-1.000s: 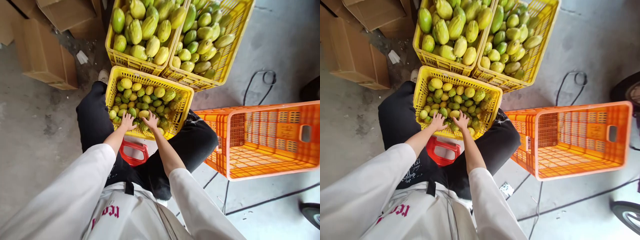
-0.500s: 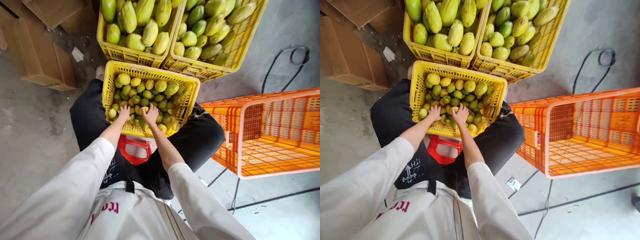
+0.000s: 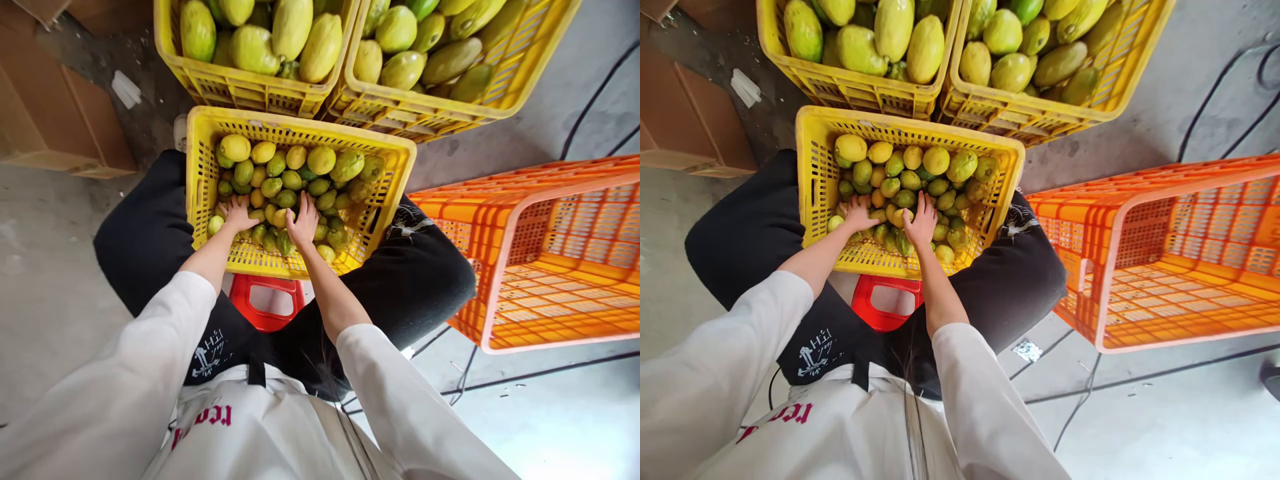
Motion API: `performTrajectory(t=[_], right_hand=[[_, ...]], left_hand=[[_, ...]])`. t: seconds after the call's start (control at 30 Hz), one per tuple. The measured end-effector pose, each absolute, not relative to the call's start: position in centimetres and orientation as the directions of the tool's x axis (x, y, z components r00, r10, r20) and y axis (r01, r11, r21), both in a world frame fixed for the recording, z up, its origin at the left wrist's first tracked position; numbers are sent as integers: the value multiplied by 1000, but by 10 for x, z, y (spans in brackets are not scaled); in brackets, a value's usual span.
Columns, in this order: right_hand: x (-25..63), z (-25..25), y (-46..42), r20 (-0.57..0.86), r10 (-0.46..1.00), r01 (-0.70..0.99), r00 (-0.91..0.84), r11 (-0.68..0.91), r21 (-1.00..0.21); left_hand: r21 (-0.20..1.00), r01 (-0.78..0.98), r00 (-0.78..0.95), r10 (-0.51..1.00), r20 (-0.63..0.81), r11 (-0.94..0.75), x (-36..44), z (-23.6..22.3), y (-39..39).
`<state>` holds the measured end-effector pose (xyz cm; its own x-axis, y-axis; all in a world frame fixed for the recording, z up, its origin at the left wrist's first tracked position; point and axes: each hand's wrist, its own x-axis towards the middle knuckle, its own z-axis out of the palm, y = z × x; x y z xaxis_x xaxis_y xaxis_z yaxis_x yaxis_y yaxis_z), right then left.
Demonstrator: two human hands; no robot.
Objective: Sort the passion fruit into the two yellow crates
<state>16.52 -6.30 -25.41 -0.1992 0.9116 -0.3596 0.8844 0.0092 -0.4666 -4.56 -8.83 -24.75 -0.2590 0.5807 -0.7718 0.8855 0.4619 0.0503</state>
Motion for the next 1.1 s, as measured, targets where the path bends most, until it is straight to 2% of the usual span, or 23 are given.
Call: performTrajectory(t=[0.3, 0.7, 0.97, 1.1], right_hand=[[169, -262, -64, -335, 916, 878, -218, 34, -477], [171, -271, -65, -304, 932, 869, -198, 24, -494], [166, -265, -62, -314, 933, 881, -176, 6, -474], [161, -247, -74, -309, 934, 889, -180, 20, -458]], left_hand=[[107, 864, -246, 597, -763, 492, -64, -263, -79], [31, 895, -247, 552, -796, 445, -49, -259, -61], [118, 878, -207, 591, -779, 464, -31, -234, -56], [209, 902, -62, 593, -803, 377, -12, -220, -57]])
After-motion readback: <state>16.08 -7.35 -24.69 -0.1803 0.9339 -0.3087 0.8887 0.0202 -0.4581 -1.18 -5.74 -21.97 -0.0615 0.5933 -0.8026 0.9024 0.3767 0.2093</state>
